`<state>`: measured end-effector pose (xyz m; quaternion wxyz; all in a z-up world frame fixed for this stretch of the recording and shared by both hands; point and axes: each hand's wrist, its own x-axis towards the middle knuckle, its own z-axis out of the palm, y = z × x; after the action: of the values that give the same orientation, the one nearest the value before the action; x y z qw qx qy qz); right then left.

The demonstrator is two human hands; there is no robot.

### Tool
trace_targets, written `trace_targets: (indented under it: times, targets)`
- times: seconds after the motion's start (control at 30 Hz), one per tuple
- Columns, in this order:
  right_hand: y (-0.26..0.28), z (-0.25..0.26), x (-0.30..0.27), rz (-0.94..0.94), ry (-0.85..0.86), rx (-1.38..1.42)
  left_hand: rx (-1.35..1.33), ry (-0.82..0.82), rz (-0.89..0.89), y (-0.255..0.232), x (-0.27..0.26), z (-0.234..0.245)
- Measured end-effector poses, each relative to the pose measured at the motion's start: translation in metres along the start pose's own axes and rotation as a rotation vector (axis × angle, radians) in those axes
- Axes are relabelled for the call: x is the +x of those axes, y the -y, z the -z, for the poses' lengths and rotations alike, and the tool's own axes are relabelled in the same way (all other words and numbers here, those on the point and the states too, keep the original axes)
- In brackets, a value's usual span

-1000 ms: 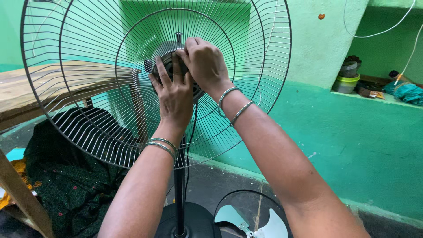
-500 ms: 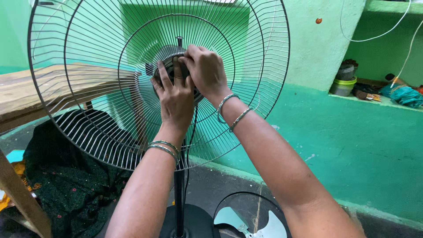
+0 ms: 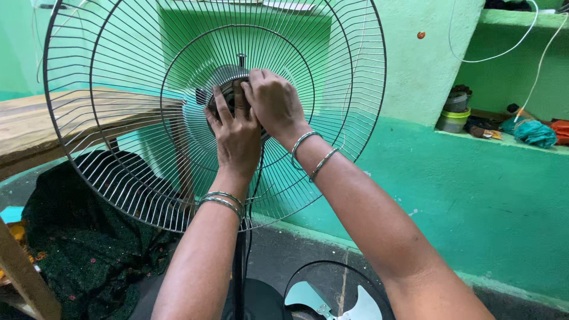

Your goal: The person removes the front wire cage of a standing electric fan by unscrewing the central nut. They then detach the fan blades from the motor shaft and place them on the floor.

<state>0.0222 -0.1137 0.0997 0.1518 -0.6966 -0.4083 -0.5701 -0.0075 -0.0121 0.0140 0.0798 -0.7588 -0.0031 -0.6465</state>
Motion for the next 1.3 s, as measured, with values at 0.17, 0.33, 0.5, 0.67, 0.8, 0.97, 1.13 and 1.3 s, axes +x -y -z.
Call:
trace_targets:
  times: [0.17,0.33,0.5,0.67,0.8,0.97,1.13,1.3]
  targets:
    - [-0.002,0.000,0.001,-0.077,0.062,0.033,0.045,-0.018,-0.004,0.002,-0.001,0.000]
    - [0.007,-0.002,0.000,-0.331,0.030,0.218,-0.113,-0.037,0.024,0.000,0.001,0.001]
    - [0.015,-0.008,-0.005,-0.424,-0.119,0.342,-0.013,-0.056,0.005,0.001,-0.001,-0.001]
    - [0.010,-0.009,-0.007,-0.350,-0.131,0.484,-0.014,0.004,0.012,0.000,0.001,0.000]
    - [0.004,-0.007,-0.011,-0.314,-0.092,0.600,-0.045,0.000,0.009,0.002,-0.001,0.000]
    - [0.002,-0.001,-0.009,-0.082,-0.115,0.291,-0.116,-0.036,0.012,0.003,-0.001,0.001]
    - [0.003,-0.002,0.005,-0.137,-0.016,0.142,-0.009,0.031,0.005,0.003,-0.001,-0.003]
    - [0.008,0.001,0.013,-0.205,-0.026,0.158,-0.029,-0.001,0.002,0.002,-0.001,-0.003]
